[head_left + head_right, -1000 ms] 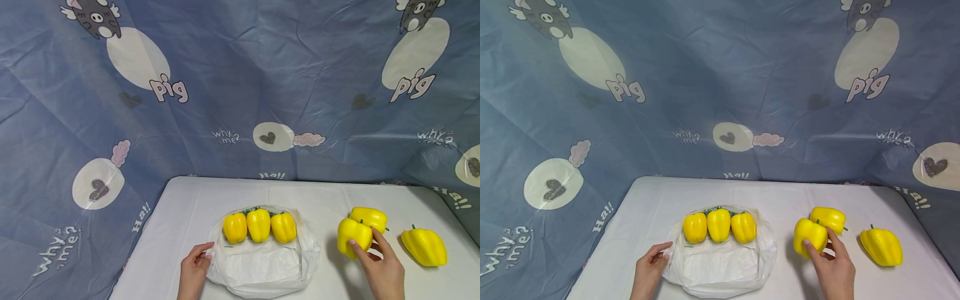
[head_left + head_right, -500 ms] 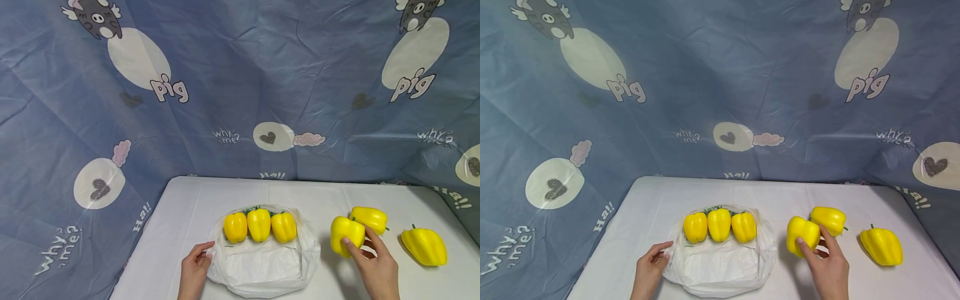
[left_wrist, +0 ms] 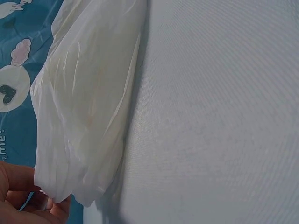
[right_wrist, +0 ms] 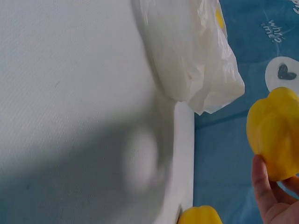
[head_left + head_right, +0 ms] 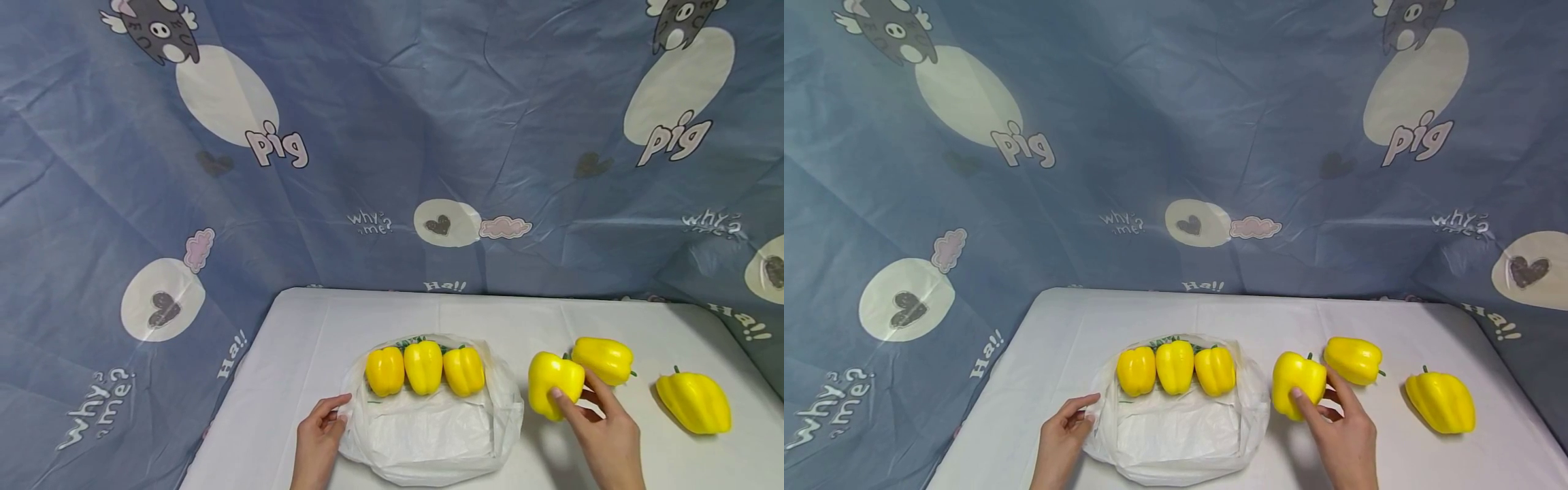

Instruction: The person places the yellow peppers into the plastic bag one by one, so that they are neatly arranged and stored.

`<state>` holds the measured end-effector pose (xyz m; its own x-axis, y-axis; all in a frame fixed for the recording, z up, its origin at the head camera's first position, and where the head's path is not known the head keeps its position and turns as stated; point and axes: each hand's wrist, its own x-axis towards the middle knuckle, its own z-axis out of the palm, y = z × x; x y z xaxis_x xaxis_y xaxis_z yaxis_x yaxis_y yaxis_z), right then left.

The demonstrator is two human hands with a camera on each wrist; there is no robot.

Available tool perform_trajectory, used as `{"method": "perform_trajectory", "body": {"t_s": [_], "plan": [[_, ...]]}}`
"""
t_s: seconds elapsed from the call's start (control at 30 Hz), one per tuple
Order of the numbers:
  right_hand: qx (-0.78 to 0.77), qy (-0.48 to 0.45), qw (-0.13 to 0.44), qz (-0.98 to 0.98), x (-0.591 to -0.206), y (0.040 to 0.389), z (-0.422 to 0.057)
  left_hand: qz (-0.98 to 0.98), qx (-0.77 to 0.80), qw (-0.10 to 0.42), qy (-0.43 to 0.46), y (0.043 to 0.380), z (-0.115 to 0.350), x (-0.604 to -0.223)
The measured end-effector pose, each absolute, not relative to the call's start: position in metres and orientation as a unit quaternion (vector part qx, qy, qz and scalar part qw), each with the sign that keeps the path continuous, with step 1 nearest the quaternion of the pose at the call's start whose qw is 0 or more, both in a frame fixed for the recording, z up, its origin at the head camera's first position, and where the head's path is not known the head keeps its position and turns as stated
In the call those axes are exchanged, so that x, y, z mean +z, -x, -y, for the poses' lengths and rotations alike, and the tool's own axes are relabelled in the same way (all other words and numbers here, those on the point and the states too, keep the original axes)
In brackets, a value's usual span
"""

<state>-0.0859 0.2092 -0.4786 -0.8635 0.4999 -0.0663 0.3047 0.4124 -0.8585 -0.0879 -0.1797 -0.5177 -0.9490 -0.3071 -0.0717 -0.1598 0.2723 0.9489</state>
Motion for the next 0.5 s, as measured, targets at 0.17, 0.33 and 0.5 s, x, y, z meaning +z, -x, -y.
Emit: {"method": "perform_trajectory", "body": {"t_s": [0.17, 0.33, 0.5], "plan": [[0.498, 0.237, 0.093, 0.829, -0.477, 0.086, -0.205, 0.797, -0.582, 0.063, -0.148, 0.088, 0.18, -0.518], [0.503, 0.226, 0.09, 0.829, -0.476, 0.086, -0.2, 0.799, -0.579, 0.062, -0.152, 0.087, 0.18, -0.519], [0.505, 0.197, 0.1, 0.835, -0.475, 0.086, -0.195, 0.8, -0.578, 0.066, -0.149, 0.087, 0.181, -0.519]]}}
